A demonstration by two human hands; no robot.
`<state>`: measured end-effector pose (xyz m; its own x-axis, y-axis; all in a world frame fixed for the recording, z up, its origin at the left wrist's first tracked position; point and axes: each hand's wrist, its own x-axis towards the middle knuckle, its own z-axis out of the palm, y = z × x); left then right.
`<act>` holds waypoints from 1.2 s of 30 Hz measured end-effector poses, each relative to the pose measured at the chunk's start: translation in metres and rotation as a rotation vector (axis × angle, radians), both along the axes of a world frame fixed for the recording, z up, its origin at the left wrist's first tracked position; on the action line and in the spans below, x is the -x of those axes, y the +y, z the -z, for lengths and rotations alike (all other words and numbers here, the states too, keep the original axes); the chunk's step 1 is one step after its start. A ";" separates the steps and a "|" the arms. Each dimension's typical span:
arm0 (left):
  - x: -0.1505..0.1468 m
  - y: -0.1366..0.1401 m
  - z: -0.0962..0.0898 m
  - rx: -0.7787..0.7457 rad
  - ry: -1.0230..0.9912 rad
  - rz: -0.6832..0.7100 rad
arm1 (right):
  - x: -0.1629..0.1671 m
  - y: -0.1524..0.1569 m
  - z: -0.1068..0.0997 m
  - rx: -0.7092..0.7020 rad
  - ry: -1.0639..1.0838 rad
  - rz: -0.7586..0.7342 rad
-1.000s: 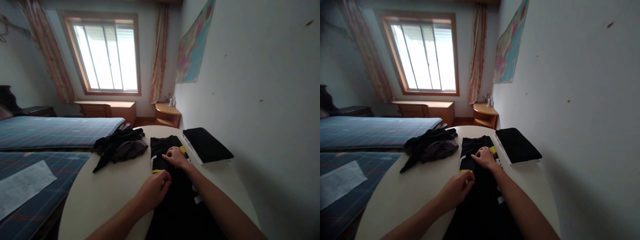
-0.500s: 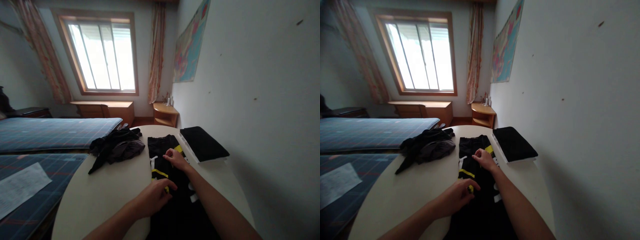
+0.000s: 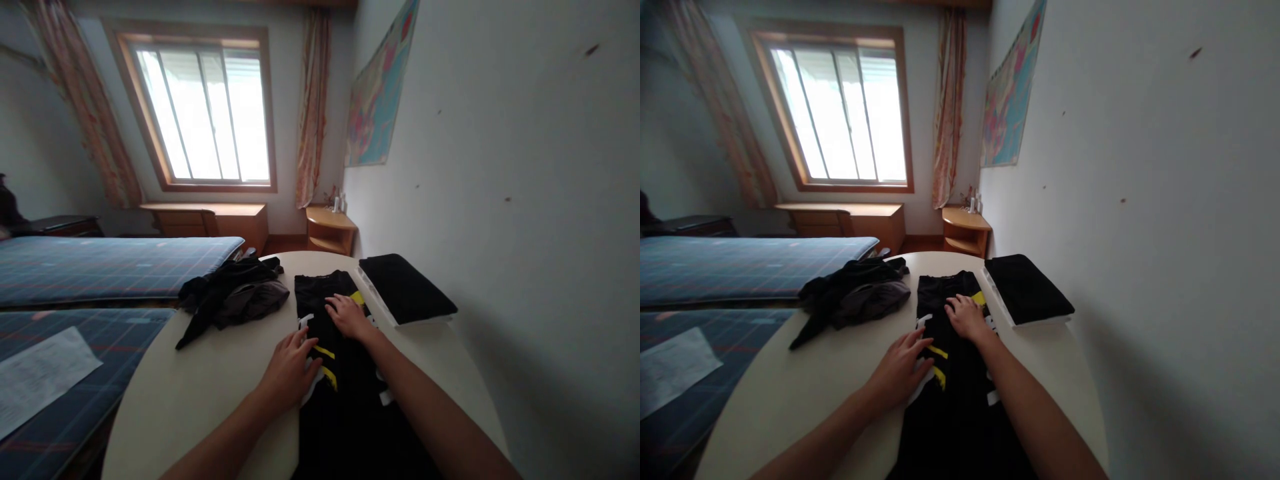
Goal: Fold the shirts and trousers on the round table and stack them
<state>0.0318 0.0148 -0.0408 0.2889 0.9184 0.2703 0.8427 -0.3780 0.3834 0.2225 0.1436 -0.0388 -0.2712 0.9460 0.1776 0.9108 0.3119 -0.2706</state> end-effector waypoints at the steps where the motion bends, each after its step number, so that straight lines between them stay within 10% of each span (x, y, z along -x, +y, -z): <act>1: -0.001 0.000 0.002 -0.010 0.006 -0.014 | 0.003 0.004 -0.003 0.010 -0.038 0.021; 36: 0.015 0.009 -0.015 0.040 -0.154 -0.049 | 0.007 0.126 0.018 0.136 -0.023 0.146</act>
<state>0.0166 0.0239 -0.0256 0.2013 0.9414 0.2708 0.7901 -0.3194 0.5232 0.2159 0.2696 -0.0571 -0.1315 0.9905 0.0411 0.9500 0.1377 -0.2801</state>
